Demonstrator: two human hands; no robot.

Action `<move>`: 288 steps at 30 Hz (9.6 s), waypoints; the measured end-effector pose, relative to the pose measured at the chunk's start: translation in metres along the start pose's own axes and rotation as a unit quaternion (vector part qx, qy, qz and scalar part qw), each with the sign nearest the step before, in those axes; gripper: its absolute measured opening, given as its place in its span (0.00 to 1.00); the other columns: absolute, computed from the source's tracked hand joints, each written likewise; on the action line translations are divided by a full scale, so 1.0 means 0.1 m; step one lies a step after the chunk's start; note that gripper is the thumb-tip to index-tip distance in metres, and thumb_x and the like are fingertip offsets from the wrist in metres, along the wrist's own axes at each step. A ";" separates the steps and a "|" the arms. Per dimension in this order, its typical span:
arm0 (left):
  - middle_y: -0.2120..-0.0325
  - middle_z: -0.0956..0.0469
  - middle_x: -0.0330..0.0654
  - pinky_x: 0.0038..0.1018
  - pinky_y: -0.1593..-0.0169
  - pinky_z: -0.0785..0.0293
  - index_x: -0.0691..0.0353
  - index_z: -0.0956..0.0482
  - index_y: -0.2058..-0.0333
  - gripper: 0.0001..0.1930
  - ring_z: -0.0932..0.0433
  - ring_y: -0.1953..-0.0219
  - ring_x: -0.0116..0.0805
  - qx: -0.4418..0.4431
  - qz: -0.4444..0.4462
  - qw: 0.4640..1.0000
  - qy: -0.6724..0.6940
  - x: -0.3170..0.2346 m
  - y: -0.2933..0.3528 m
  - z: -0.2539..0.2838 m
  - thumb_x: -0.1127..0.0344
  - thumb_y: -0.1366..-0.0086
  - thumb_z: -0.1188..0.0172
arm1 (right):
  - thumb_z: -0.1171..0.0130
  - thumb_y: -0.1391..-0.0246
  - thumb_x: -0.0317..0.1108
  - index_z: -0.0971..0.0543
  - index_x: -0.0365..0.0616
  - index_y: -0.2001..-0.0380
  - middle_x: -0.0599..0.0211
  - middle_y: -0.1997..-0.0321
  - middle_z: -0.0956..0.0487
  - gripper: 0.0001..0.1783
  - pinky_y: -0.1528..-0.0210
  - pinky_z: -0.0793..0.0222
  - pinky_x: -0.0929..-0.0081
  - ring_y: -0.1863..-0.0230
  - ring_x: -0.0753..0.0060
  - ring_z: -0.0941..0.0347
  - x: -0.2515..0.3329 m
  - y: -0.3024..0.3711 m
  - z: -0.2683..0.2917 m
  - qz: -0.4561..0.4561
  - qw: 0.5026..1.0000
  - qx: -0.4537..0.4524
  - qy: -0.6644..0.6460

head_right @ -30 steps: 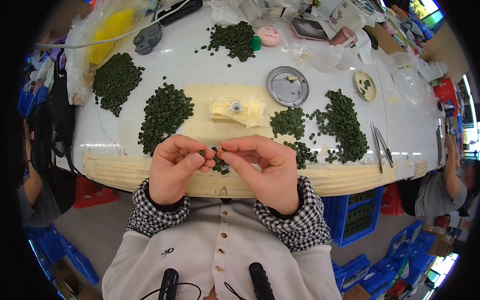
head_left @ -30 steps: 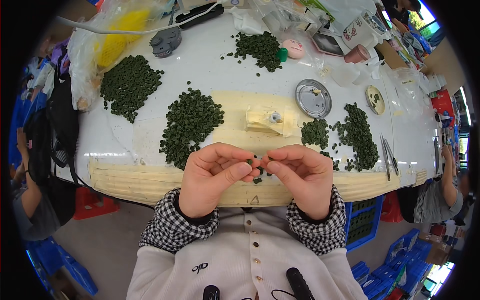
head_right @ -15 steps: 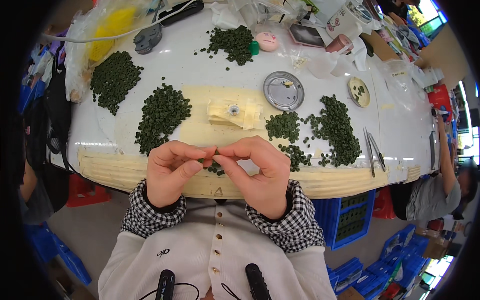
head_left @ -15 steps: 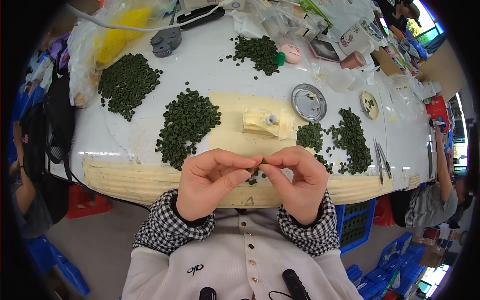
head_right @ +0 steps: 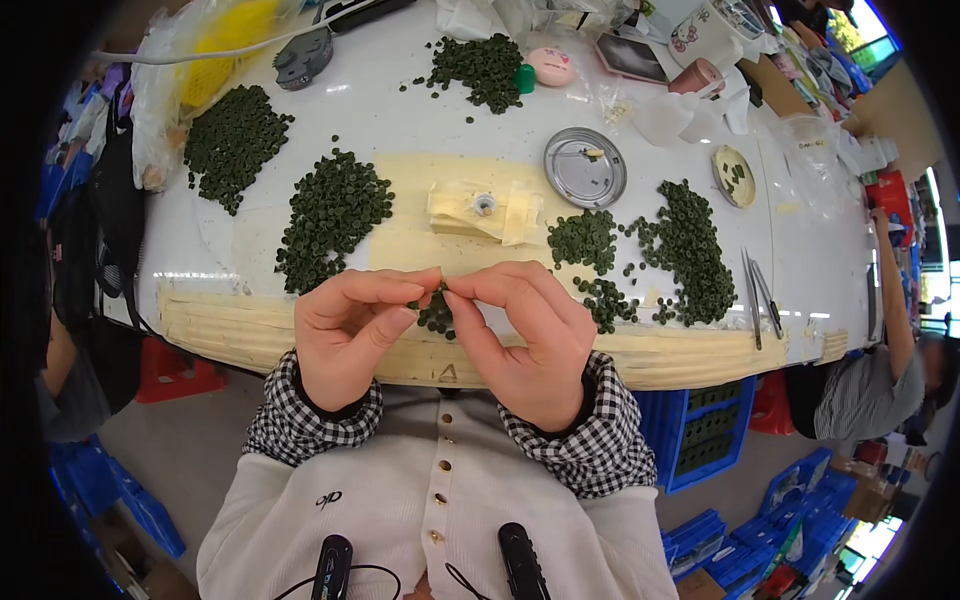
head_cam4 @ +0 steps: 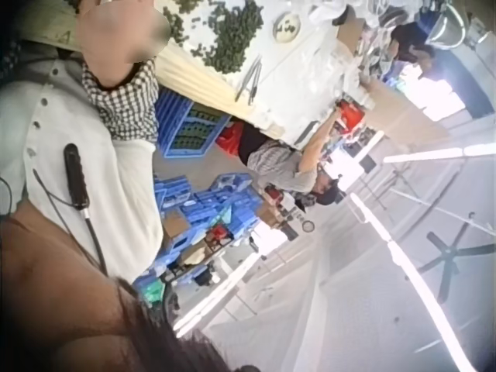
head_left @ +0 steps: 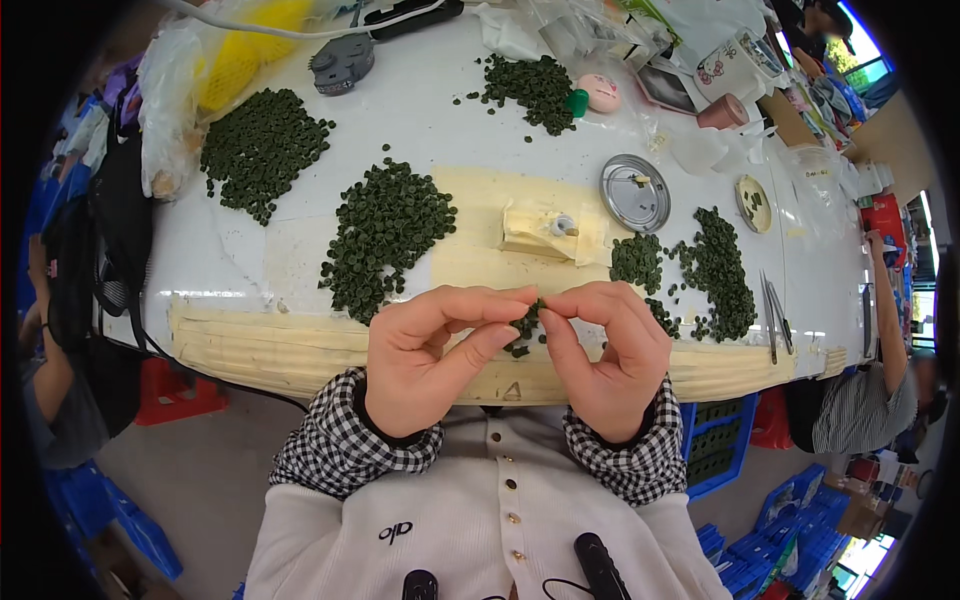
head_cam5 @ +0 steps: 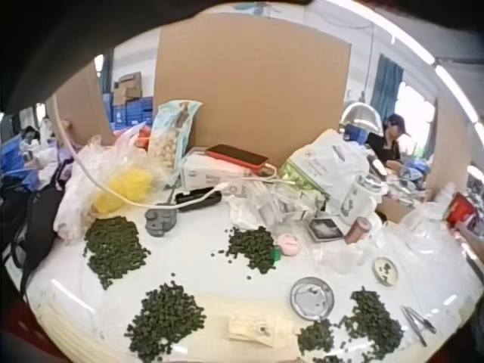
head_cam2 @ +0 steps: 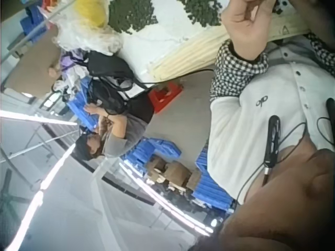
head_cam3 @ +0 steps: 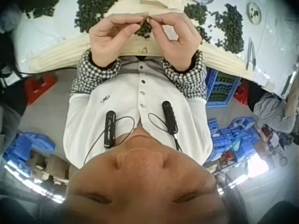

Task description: Assembling small green plastic components manually on a workbench.

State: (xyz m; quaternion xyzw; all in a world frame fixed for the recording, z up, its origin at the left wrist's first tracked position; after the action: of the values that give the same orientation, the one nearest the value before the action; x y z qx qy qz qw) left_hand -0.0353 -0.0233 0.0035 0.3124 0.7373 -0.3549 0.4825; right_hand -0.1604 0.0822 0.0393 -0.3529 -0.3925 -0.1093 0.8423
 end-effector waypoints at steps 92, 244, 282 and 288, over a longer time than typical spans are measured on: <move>0.64 0.20 0.46 0.19 0.59 0.26 0.71 0.19 0.62 0.09 0.21 0.63 0.26 -0.074 0.024 0.997 -0.028 0.04 0.04 0.09 0.83 0.43 0.37 | 0.32 0.56 0.22 0.18 0.40 0.64 0.63 0.68 0.23 0.13 0.68 0.31 0.75 0.69 0.67 0.27 -0.03 -0.20 0.22 0.016 0.997 -0.009 0.081; 0.63 0.18 0.48 0.23 0.54 0.20 0.73 0.23 0.55 0.10 0.19 0.61 0.30 -0.037 0.135 0.988 0.063 -0.01 0.00 -0.05 0.79 0.35 0.43 | 0.44 0.43 0.18 0.22 0.29 0.56 0.54 0.59 0.18 0.11 0.52 0.22 0.74 0.58 0.68 0.19 -0.32 0.25 -0.04 -0.309 0.848 0.062 -0.426; 0.63 0.20 0.47 0.23 0.57 0.23 0.71 0.19 0.63 0.10 0.20 0.62 0.31 -0.060 0.024 0.998 0.016 0.04 0.00 0.02 0.86 0.43 0.38 | 0.38 0.49 0.18 0.18 0.35 0.58 0.60 0.62 0.20 0.12 0.59 0.30 0.80 0.62 0.73 0.25 -0.11 0.24 -0.13 -0.152 0.958 0.020 -0.241; 0.64 0.20 0.47 0.23 0.57 0.23 0.70 0.18 0.62 0.10 0.20 0.62 0.31 -0.048 -0.008 0.998 -0.051 -0.03 -0.01 0.01 0.86 0.44 0.38 | 0.38 0.49 0.18 0.18 0.37 0.57 0.60 0.62 0.20 0.14 0.60 0.30 0.81 0.62 0.73 0.24 -0.09 0.25 -0.12 -0.176 0.949 0.040 -0.257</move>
State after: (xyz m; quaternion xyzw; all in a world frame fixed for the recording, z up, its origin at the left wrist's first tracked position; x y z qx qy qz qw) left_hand -0.0345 -0.0249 0.0065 0.2646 0.7307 -0.3378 0.5310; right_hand -0.1478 0.0913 0.0145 -0.2601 -0.6553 -0.1459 0.6940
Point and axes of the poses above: each hand's wrist, its own y-axis away from the middle knuckle, its own z-axis out of the back of the hand, x = y × z, the point moved 5 cm from there along -y, towards the middle knuckle
